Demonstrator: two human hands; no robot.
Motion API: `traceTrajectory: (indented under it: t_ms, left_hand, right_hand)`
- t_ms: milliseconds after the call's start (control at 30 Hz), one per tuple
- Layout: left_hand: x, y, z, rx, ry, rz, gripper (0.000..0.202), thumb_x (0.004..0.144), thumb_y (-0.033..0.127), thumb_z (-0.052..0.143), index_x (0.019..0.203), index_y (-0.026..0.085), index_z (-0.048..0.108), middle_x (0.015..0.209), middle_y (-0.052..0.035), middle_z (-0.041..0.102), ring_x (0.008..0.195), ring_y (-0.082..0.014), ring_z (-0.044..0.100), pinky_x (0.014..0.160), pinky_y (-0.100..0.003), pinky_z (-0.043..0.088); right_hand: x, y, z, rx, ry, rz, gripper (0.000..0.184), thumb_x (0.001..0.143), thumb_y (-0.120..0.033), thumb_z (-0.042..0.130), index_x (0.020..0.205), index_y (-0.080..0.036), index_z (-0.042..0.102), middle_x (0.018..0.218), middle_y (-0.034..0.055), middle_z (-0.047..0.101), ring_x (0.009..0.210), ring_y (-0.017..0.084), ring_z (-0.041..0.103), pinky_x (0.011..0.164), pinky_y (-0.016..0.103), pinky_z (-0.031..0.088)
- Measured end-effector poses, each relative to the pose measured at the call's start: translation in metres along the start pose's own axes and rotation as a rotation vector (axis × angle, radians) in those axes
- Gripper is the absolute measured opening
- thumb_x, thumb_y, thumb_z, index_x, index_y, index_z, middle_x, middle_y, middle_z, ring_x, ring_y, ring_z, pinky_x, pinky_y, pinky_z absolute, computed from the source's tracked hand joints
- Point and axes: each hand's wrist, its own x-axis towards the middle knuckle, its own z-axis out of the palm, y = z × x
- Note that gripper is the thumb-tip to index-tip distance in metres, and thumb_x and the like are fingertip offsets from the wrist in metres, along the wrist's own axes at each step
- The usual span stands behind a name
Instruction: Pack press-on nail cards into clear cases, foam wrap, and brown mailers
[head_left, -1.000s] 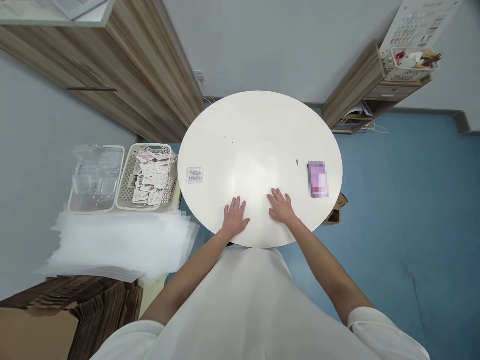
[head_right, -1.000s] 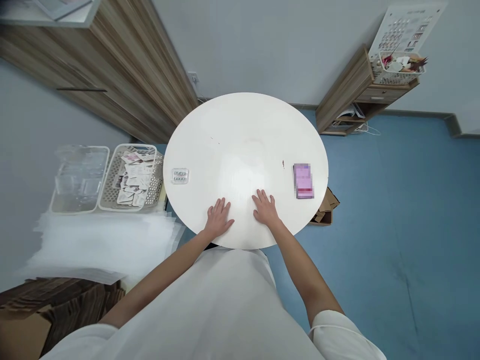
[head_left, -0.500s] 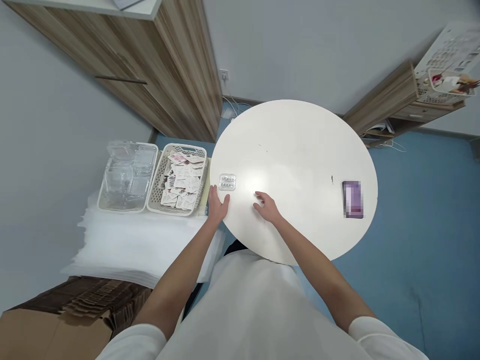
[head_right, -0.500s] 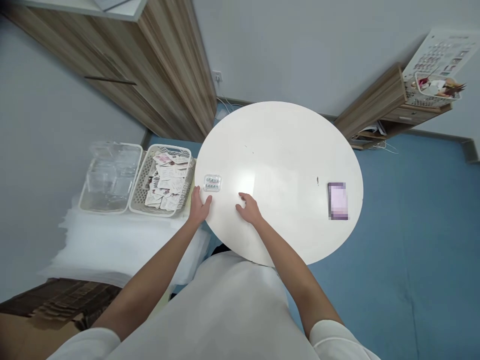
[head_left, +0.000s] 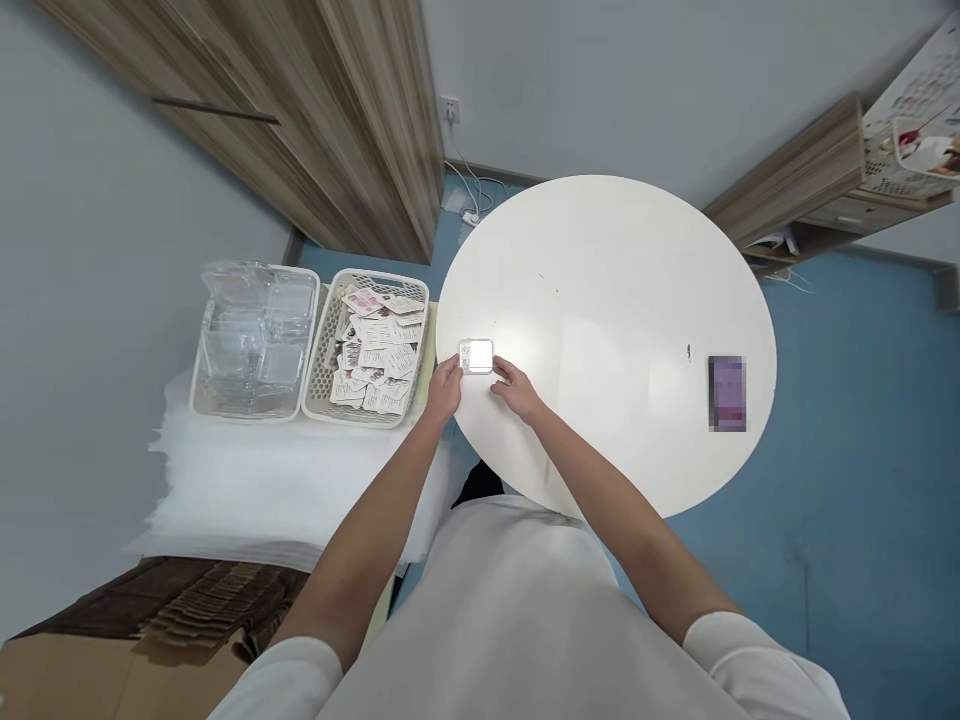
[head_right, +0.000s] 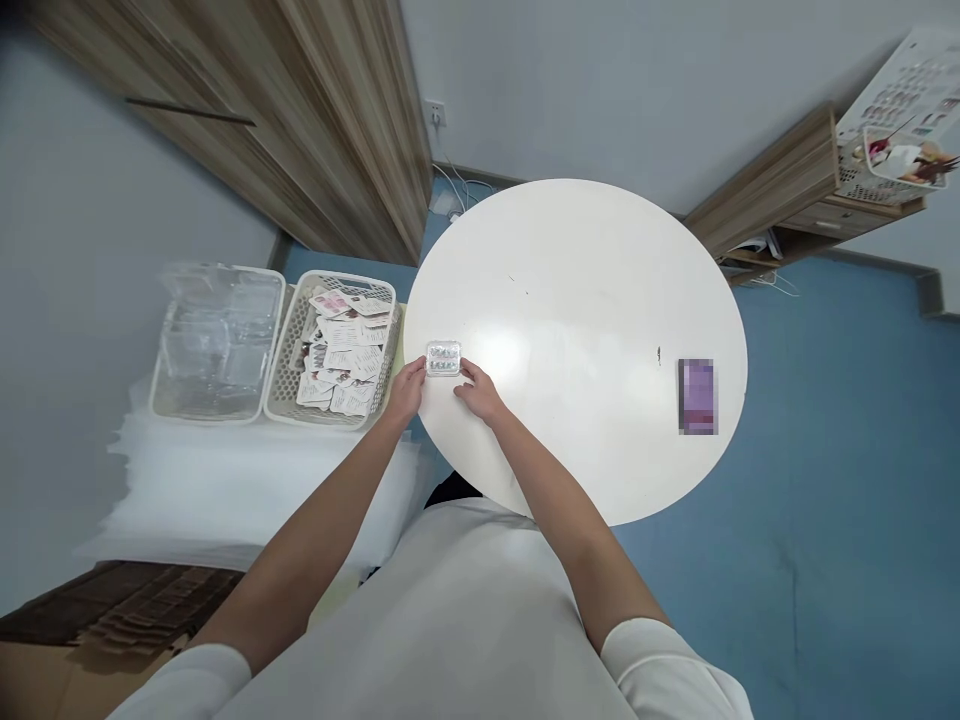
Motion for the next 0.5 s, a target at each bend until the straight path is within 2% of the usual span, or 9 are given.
traceTrajectory:
  t_ms: [267,367,500]
  left_hand:
    - [-0.013,-0.001,0.004,0.017,-0.082,0.068,0.040,0.080,0.032,0.041,0.117,0.021,0.051,0.128,-0.0046,0.045,0.116,-0.0219,0.042,0.094,-0.033,0.035]
    - [-0.025,0.004,0.015,0.018,-0.109,0.093,0.040,0.079,0.030,0.042,0.116,0.021,0.052,0.124,-0.0053,0.047,0.113,-0.0212,0.045,0.094,-0.033,0.036]
    - [-0.048,0.012,0.041,0.047,-0.194,0.139,0.039,0.078,0.027,0.042,0.114,0.019,0.053,0.122,-0.0058,0.049,0.110,-0.0203,0.046,0.094,-0.033,0.036]
  right_hand:
    - [-0.012,0.011,-0.012,0.080,0.016,-0.014,0.065,0.064,-0.011,0.051,0.126,-0.022,0.039,0.132,0.0030,0.040,0.120,0.017,0.038,0.100,0.034,0.032]
    - [-0.027,0.016,-0.027,0.071,0.053,-0.037,0.062,0.064,-0.011,0.050,0.124,-0.023,0.041,0.129,0.0032,0.043,0.117,0.016,0.041,0.099,0.033,0.034]
    - [-0.057,0.029,-0.062,0.017,0.102,-0.069,0.055,0.067,-0.012,0.048,0.120,-0.024,0.045,0.127,0.0033,0.045,0.112,0.015,0.046,0.094,0.033,0.039]
